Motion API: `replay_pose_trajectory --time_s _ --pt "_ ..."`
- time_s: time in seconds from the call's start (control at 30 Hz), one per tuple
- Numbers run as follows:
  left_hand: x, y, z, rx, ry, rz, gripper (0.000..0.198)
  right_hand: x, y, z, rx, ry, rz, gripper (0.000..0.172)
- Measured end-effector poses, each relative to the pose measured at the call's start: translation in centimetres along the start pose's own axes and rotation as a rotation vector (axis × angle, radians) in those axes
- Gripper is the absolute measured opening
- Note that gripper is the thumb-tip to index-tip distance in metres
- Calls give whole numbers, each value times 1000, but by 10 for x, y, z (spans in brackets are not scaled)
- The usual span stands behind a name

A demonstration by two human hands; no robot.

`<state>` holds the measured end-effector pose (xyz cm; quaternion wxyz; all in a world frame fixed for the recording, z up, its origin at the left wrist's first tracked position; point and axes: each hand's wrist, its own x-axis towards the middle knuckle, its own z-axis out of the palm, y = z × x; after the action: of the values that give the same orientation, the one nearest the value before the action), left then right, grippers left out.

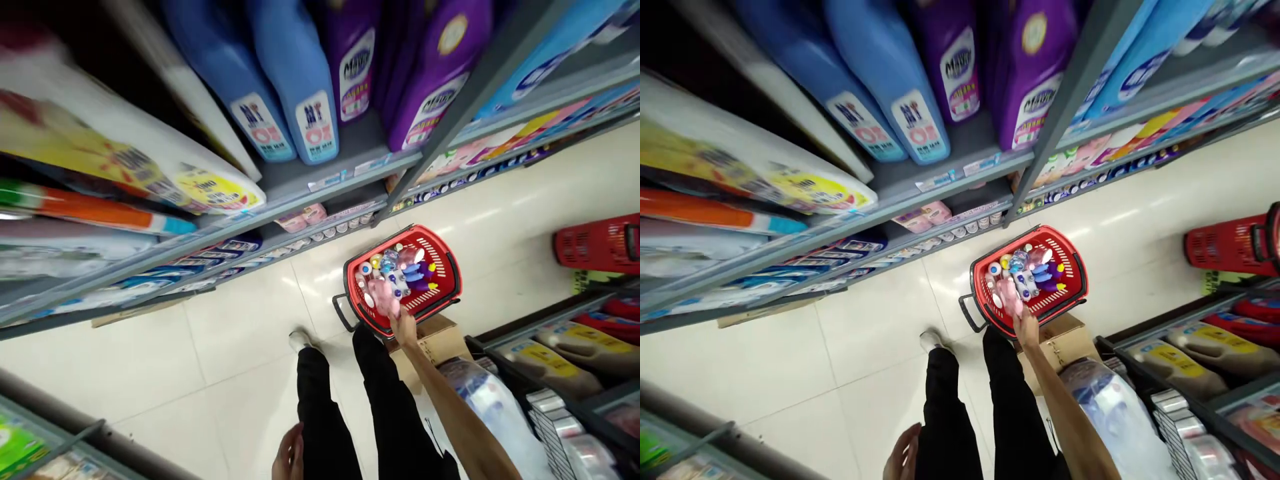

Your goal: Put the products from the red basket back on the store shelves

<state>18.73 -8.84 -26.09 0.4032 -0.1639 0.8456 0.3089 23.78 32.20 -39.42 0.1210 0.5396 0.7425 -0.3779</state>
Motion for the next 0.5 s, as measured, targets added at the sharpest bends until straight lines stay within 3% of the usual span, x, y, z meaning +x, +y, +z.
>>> replay_pose_trajectory --time_s 0.07,0.17,0.3,0.4,0.5 --pt "-1 59 -4 -23 -84 83 55 -46 -10 -48 12 44 -59 56" --pt "-13 162 -11 -118 -178 250 50 -113 -40 -143 68 77 -187 50" --pt "-61 292 -23 -199 -338 548 50 -194 -100 -277 260 20 -413 31" --pt "-113 357 -56 -180 -455 758 48 -247 -150 -353 405 -25 -517 29" --pt "-172 382 -112 -134 -388 958 45 -301 -200 -396 528 -2 -549 38"
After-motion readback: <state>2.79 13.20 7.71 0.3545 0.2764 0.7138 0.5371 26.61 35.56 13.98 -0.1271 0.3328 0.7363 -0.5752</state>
